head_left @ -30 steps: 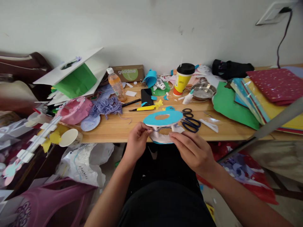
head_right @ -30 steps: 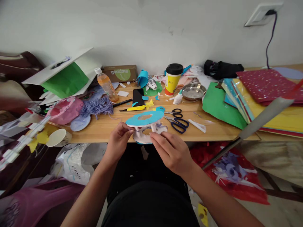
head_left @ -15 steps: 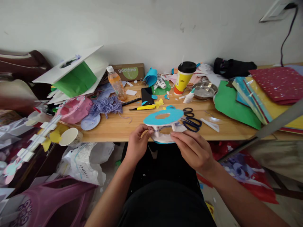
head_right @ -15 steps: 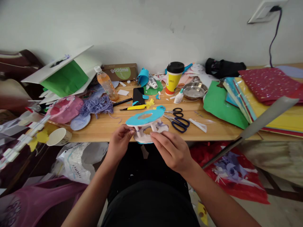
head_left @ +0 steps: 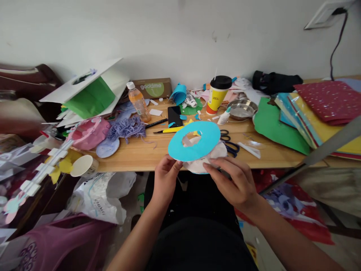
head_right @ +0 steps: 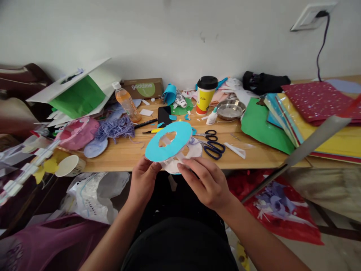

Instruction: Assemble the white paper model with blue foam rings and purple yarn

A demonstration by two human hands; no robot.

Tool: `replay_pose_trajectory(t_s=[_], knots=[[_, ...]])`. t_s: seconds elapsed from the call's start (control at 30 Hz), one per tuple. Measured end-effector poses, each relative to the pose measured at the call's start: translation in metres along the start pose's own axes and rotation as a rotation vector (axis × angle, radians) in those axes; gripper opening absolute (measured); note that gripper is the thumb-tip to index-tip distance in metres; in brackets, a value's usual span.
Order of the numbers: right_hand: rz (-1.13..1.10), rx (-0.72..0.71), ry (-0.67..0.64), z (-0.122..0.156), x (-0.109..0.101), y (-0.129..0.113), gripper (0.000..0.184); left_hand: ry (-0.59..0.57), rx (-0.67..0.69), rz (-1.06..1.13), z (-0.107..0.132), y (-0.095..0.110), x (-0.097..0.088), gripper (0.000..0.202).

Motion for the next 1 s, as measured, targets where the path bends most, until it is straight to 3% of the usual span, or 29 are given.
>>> replay_pose_trajectory(t_s=[0.47,0.73,1.0], knots=[[-0.083,0.097,-0.075,-0.003,0.001,0.008,0.042,0.084,-0.073,-0.023,-0.001,0.011,0.001,0.018],[-0.089,0.068,-0.120,-0.008,0.001,0.012,0.034,0.008,-0.091,-0.071,-0.004,0.013,0.005,0.022],[-0.161,0.145,-0.115,-0.005,0.005,0.020,0.038,0.007,-0.091,-0.071,-0.005,0.016,0.007,0.020]])
Point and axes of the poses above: each hand's wrist, its own z-axis away from the middle knuckle, its own x-axis out of the palm, y = z × x, the point moved 6 cm from there along -z, towards the middle knuckle, and after that the axes turned 1 degree about z, right-handed, at the moved point
